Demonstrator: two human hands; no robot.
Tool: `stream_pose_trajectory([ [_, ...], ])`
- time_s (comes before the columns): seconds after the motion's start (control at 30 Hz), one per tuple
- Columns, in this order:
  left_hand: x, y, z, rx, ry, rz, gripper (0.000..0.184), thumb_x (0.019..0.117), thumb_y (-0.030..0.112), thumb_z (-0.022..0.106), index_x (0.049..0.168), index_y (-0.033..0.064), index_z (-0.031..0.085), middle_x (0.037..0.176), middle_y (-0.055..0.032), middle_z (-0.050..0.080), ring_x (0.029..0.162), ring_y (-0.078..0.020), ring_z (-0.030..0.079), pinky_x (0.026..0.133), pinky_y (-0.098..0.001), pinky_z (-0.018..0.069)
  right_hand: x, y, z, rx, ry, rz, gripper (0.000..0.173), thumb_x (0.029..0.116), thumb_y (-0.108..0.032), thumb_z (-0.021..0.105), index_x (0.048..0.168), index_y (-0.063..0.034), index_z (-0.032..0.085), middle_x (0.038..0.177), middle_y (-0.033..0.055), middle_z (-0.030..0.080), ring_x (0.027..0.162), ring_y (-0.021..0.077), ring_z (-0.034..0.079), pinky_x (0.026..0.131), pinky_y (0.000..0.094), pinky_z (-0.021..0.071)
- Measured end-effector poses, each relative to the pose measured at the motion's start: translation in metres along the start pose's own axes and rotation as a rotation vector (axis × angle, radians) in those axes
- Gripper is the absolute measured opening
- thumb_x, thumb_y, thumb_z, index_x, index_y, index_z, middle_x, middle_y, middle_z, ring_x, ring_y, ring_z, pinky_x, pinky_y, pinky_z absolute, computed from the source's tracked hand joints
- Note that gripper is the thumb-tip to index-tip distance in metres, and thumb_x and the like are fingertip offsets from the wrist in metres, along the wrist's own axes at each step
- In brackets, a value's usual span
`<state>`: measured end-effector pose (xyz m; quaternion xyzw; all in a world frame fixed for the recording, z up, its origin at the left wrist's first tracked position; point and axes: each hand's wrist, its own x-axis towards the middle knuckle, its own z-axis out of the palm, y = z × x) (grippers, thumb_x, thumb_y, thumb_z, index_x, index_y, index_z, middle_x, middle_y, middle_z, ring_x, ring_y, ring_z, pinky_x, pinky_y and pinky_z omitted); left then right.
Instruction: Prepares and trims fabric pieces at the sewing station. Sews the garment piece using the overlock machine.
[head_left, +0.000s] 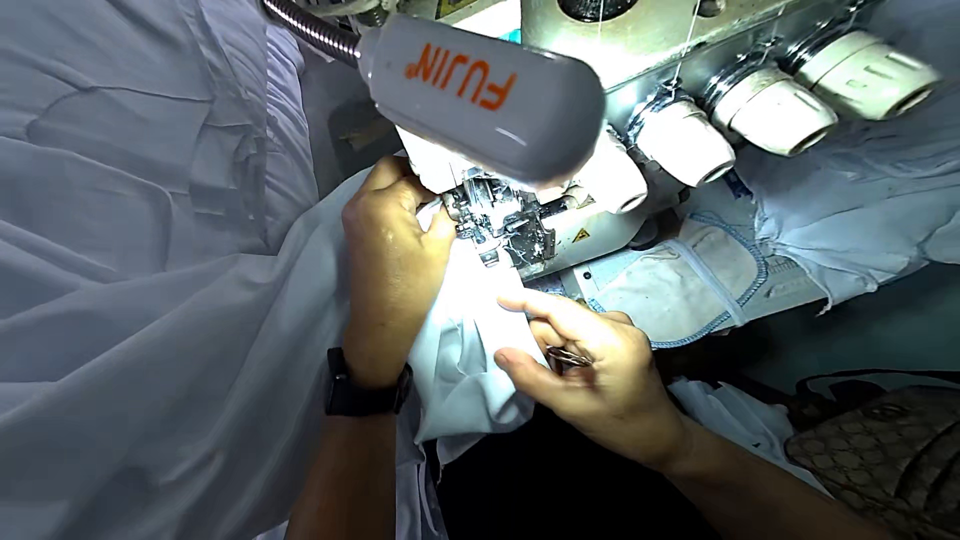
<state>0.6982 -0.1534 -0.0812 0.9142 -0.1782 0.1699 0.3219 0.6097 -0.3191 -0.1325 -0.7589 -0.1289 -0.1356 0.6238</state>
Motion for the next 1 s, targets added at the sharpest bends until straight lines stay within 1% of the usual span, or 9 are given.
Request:
stream_pose_trajectory([
  [0.27,0.005,-0.006,0.002,-0.016,0.007,-0.028,0.003,0.0886,0.004,0.072,0.087,0.0055,0.07,0.097,-0.0072,0.065,0.083,-0.0111,0.064,0.073,-0.0265,0.0541,-0.001,-0.005,0.003,-0.043,0.024,0.03,0.034,0.0843,-0.011,0.071,0.115,0.0041,0.074,0.066,-0.0045,0.057,0.056,-0.0059,0.04,0.053,0.0099,0.0348],
  [0.47,0.038,-0.024,-0.014,-0.015,-0.056,-0.033,0.017,0.0885,0.007,0.072,0.102,-0.0038,0.072,0.117,-0.0177,0.069,0.111,-0.0195,0.065,0.098,-0.035,0.0499,0.021,-0.005,0.007,-0.06,0.022,0.097,0.027,0.0834,-0.013,0.071,0.109,-0.0073,0.077,0.076,-0.0048,0.067,0.061,-0.0056,0.052,0.057,0.0109,0.0445],
  [0.53,0.018,-0.022,-0.043,-0.081,-0.126,0.05,0.039,0.089,0.019,0.076,0.121,-0.0007,0.066,0.13,-0.0149,0.062,0.116,-0.0169,0.062,0.097,-0.0323,0.052,0.024,-0.006,0.005,-0.06,-0.002,0.143,0.024,0.0837,-0.014,0.071,0.107,-0.01,0.078,0.077,-0.0053,0.069,0.063,-0.005,0.056,0.059,0.0119,0.0473],
  [0.63,-0.03,-0.02,-0.085,-0.056,-0.295,0.232,0.094,0.0744,0.074,0.075,0.146,0.0179,0.052,0.157,-0.0032,0.044,0.147,-0.0163,0.039,0.118,-0.0389,0.0394,0.026,-0.004,0.003,-0.031,-0.026,0.18,0.023,0.083,-0.015,0.073,0.105,-0.0107,0.078,0.075,-0.0068,0.067,0.061,-0.0058,0.053,0.056,0.0117,0.0435],
  [0.7,-0.071,-0.029,-0.092,0.225,-0.404,0.342,0.081,0.0838,0.077,0.062,0.151,0.0366,0.044,0.168,-0.007,0.029,0.156,-0.0357,0.02,0.122,-0.0585,0.0249,0.029,-0.002,-0.002,0.01,-0.089,0.197,0.023,0.085,-0.014,0.073,0.107,-0.0106,0.078,0.076,-0.0059,0.068,0.062,-0.0045,0.056,0.057,0.013,0.0465],
  [0.77,-0.095,-0.042,-0.09,0.464,-0.406,0.508,0.043,0.1031,0.044,0.056,0.145,0.0347,0.053,0.161,-0.0085,0.041,0.152,-0.0436,0.028,0.115,-0.0694,0.0238,0.03,-0.002,-0.013,0.023,-0.208,0.226,0.025,0.0911,-0.018,0.07,0.115,-0.0147,0.077,0.082,-0.0062,0.071,0.067,-0.0028,0.06,0.062,0.0155,0.0508],
  [0.83,-0.097,-0.036,-0.089,0.414,-0.36,0.537,0.015,0.1065,0.022,0.053,0.117,0.0238,0.063,0.149,0.0025,0.056,0.15,-0.0265,0.036,0.118,-0.0609,0.0212,0.028,-0.004,-0.022,0.031,-0.192,0.145,0.025,0.0932,-0.019,0.07,0.117,-0.0133,0.076,0.086,-0.0058,0.072,0.068,-0.0021,0.062,0.063,0.016,0.0531],
  [0.9,-0.087,-0.014,-0.091,-0.002,-0.306,0.379,0.011,0.1076,0.023,0.054,0.11,0.0153,0.062,0.126,0.0069,0.07,0.135,-0.0055,0.054,0.123,-0.0379,0.0295,0.026,-0.005,-0.029,0.084,-0.06,-0.076,0.022,0.0857,-0.013,0.077,0.107,-0.0054,0.076,0.09,-0.0037,0.069,0.069,-0.0034,0.056,0.058,0.0119,0.0479],
  [1.0,-0.074,0.038,-0.116,-0.594,-0.312,0.121,0.02,0.1058,0.028,0.056,0.125,0.0265,0.06,0.109,0.0191,0.069,0.096,0.0106,0.064,0.085,-0.009,0.0521,0.036,-0.003,-0.034,0.112,-0.156,-0.444,0.018,0.0868,-0.015,0.078,0.099,-0.0018,0.074,0.12,0.0097,0.063,0.096,0.0014,0.06,0.08,0.0119,0.052],
])
